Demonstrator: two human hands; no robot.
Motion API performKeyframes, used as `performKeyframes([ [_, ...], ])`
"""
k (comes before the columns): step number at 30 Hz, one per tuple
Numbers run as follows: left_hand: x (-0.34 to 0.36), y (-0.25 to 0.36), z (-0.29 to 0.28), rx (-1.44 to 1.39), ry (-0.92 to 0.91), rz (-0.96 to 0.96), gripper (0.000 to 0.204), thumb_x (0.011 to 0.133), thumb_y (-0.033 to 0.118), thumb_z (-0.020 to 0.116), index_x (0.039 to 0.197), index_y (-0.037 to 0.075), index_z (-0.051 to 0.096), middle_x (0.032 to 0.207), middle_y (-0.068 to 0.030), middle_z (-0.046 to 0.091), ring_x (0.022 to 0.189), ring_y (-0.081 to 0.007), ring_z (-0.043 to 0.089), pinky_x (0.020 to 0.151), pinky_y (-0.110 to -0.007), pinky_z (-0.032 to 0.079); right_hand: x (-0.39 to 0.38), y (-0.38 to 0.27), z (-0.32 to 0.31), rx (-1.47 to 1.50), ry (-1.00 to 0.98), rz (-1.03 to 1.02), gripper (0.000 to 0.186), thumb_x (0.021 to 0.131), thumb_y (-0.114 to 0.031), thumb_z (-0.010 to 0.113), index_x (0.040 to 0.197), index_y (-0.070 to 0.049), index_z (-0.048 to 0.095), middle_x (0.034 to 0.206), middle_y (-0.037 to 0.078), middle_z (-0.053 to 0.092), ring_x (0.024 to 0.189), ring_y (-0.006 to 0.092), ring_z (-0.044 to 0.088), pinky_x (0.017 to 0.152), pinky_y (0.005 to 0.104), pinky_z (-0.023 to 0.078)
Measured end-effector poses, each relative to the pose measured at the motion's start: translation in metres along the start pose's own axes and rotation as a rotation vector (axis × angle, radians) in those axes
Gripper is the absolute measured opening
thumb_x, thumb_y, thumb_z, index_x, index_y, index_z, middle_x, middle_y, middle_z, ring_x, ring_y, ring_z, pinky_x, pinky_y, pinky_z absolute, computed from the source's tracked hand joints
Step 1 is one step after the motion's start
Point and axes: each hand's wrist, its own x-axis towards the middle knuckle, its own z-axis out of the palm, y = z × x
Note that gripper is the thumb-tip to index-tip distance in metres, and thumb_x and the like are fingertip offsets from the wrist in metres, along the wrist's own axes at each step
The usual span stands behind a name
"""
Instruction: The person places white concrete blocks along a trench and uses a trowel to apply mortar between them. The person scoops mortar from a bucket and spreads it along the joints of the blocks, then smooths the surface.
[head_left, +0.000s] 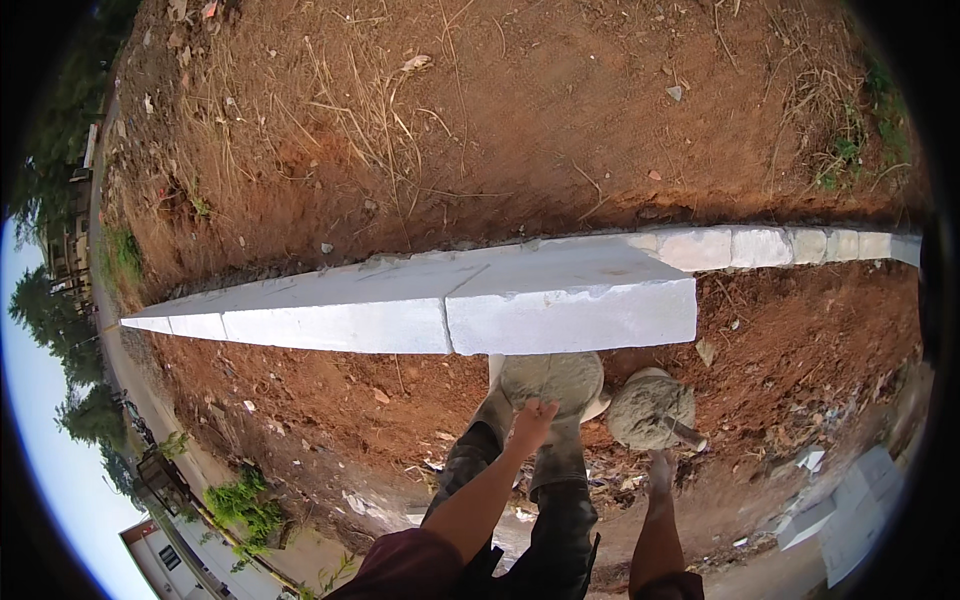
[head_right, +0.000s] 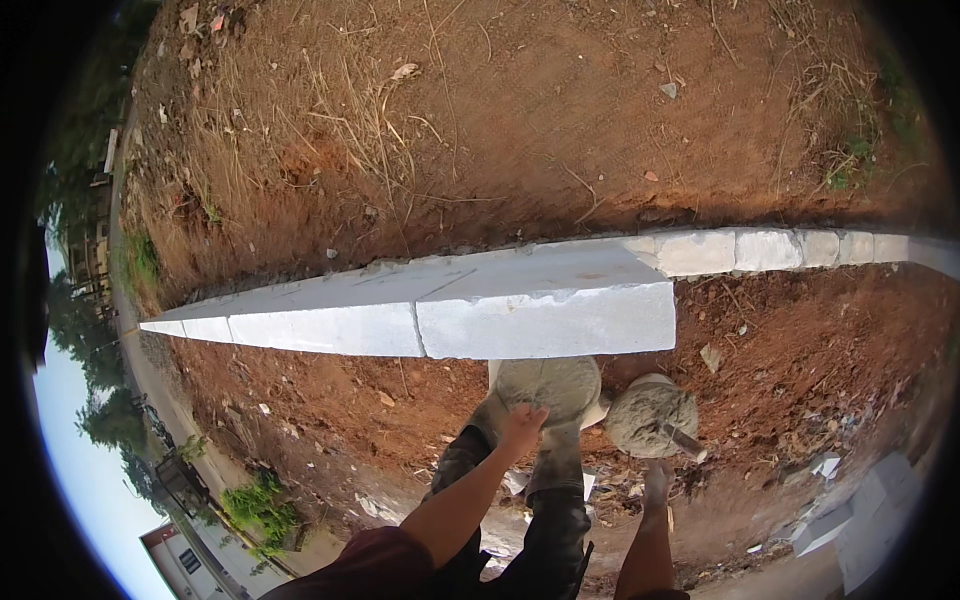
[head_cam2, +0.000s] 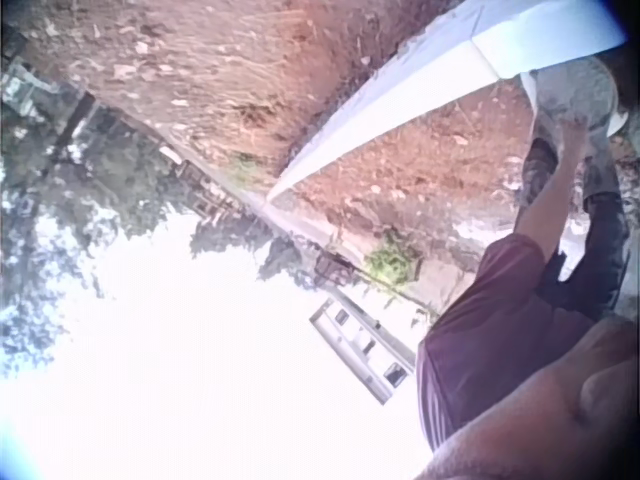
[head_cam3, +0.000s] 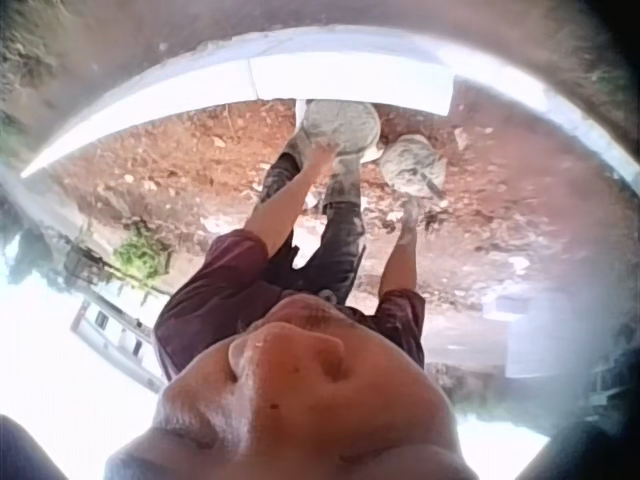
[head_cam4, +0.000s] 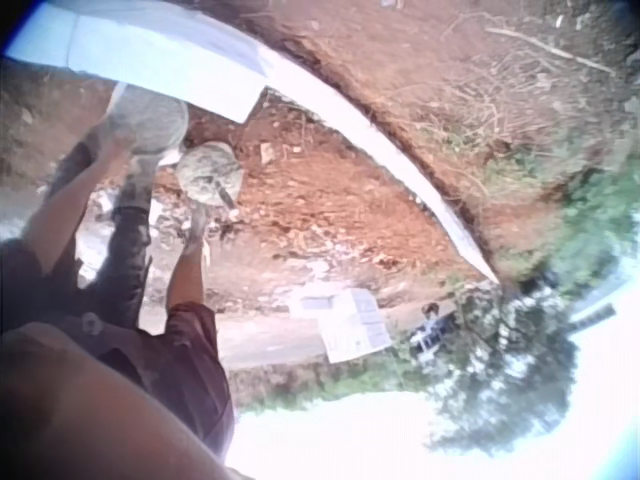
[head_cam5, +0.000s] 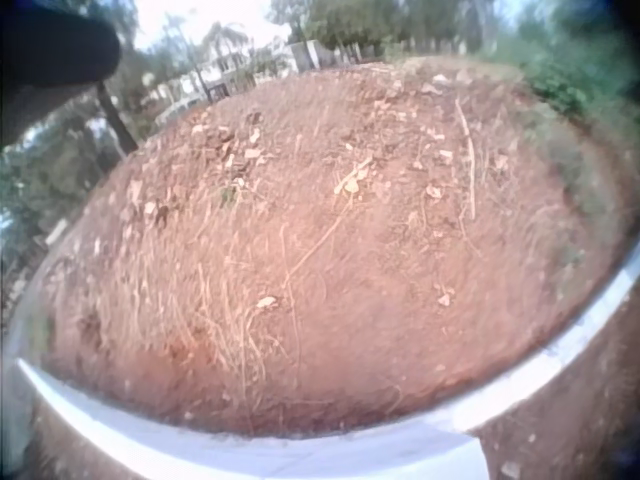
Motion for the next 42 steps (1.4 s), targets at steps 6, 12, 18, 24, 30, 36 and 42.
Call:
performKeyframes([
  [6,0.001,0.013,-0.004,0.018,-0.052,0.038,0.046,0.096,0.045,0.066,0.083,0.006,0.045,0.066,-0.0086,0.048,0.063,-0.0234,0.05,0.06,-0.043,0.041,0.01,-0.041,-0.016,0.047,-0.076,-0.037,0.006,0.085,-0.013,0.066,0.087,-0.009,0.063,0.081,0.001,0.061,0.073,0.0149,0.058,0.068,0.0339,0.049],
  [12,-0.003,0.023,-0.013,-0.009,-0.068,-0.09,0.045,0.097,0.044,0.063,0.084,0.006,0.044,0.066,-0.0074,0.043,0.06,-0.0221,0.047,0.059,-0.043,0.039,0.012,-0.057,-0.01,0.15,-0.196,-0.034,0.005,0.087,-0.011,0.062,0.083,-0.008,0.061,0.075,0.003,0.063,0.069,0.0154,0.062,0.063,0.0319,0.05],
  [18,-0.007,0.027,-0.01,-0.065,-0.126,-0.091,0.045,0.098,0.045,0.062,0.084,0.008,0.043,0.068,-0.0074,0.043,0.061,-0.0215,0.046,0.059,-0.043,0.038,0.024,-0.038,-0.018,0.1,-0.146,-0.018,0.007,0.087,-0.011,0.062,0.082,-0.008,0.061,0.074,0.003,0.064,0.07,0.0166,0.062,0.065,0.0332,0.051],
  [24,-0.005,0.016,-0.009,0.027,-0.056,-0.01,0.045,0.099,0.046,0.061,0.085,0.007,0.044,0.066,-0.0082,0.045,0.06,-0.0219,0.048,0.058,-0.044,0.039,0.021,-0.032,-0.01,0.036,-0.124,-0.005,0.008,0.089,-0.013,0.063,0.084,-0.007,0.062,0.079,0.003,0.065,0.073,0.0168,0.062,0.07,0.0362,0.052],
  [30,0.007,0.004,-0.023,-0.028,-0.065,-0.174,0.041,0.097,0.042,0.064,0.086,0.007,0.047,0.063,-0.0076,0.047,0.06,-0.021,0.053,0.057,-0.043,0.041,0.006,-0.052,0.001,0.029,-0.133,-0.039,0.009,0.092,-0.015,0.063,0.088,-0.007,0.064,0.081,0.003,0.066,0.075,0.0165,0.063,0.071,0.0351,0.052],
  [36,0.015,0.004,-0.005,-0.168,-0.115,-0.032,0.043,0.098,0.031,0.066,0.074,0.011,0.036,0.065,0.002,0.032,0.063,-0.0111,0.032,0.059,-0.036,0.033,0.026,-0.044,-0.033,-0.18,-0.024,-0.246,0.013,0.083,-0.018,0.069,0.076,-0.007,0.066,0.061,0.0,0.056,0.054,0.0107,0.05,0.05,0.0334,0.041],
  [42,0.006,0.021,-0.006,-0.289,-0.144,-0.188,0.035,0.101,0.023,0.062,0.083,0.015,0.033,0.082,0.004,0.038,0.073,-0.0102,0.038,0.079,-0.031,0.042,0.006,-0.078,-0.001,-0.424,0.049,-0.082,0.033,0.079,-0.034,0.067,0.089,-0.003,0.071,0.086,0.017,0.071,0.084,0.0291,0.068,0.079,0.0407,0.054],
])
